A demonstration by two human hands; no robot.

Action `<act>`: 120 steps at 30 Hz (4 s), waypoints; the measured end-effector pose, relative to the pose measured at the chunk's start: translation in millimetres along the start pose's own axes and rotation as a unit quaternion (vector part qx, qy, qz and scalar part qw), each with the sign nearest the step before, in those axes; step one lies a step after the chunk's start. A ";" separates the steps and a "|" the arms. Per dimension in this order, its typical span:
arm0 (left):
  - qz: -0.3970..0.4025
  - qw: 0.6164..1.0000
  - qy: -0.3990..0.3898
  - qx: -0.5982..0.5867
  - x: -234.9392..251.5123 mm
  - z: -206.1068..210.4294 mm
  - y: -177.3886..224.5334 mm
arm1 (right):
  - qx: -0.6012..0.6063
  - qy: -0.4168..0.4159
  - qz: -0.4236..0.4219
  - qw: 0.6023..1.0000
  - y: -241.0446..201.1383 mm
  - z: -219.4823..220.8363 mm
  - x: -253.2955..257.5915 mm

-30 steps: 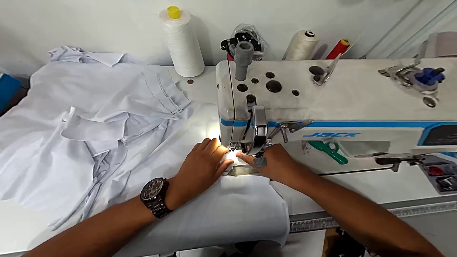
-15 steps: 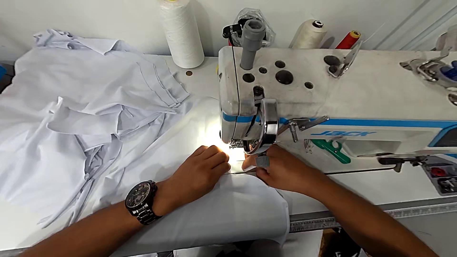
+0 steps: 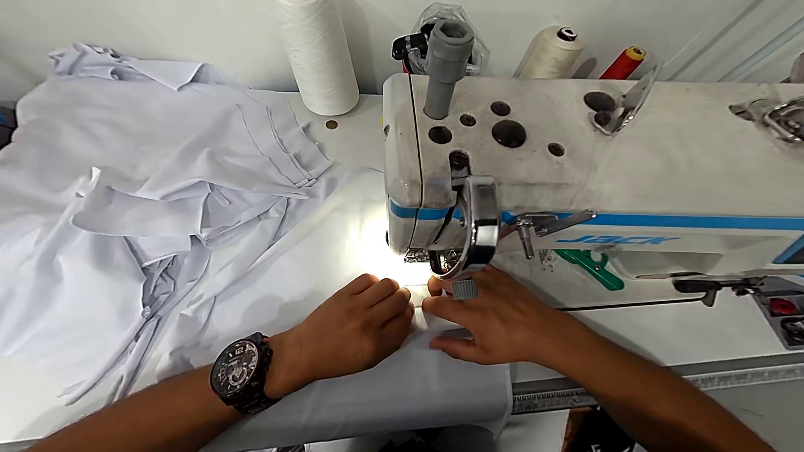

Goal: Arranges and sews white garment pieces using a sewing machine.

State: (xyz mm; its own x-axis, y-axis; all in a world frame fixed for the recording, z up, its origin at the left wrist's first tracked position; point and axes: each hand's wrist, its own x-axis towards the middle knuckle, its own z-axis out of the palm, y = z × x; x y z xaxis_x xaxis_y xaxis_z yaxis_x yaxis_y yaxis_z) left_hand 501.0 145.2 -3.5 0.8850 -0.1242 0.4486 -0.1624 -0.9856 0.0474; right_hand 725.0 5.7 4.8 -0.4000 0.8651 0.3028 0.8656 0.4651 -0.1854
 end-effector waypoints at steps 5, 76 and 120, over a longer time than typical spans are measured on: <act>-0.081 0.992 -0.009 -0.101 -1.2 -0.4 -5.0 | -0.019 0.021 0.015 0.999 -4.0 7.2 2.2; -0.186 0.977 -0.099 -0.010 3.9 -9.9 -37.0 | -0.097 0.096 0.149 0.979 4.9 9.9 19.6; -0.085 0.995 -0.047 -0.016 -10.2 -15.7 -3.4 | 0.086 0.050 0.176 0.979 13.1 -2.5 15.0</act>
State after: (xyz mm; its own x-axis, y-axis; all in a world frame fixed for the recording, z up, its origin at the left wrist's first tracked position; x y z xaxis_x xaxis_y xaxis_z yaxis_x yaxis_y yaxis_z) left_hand 485.7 151.7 5.8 0.9372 0.0333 0.3471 -0.0183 -0.9894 0.1443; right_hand 731.1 24.3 9.3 -0.0472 0.9589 0.2798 0.8775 0.1736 -0.4471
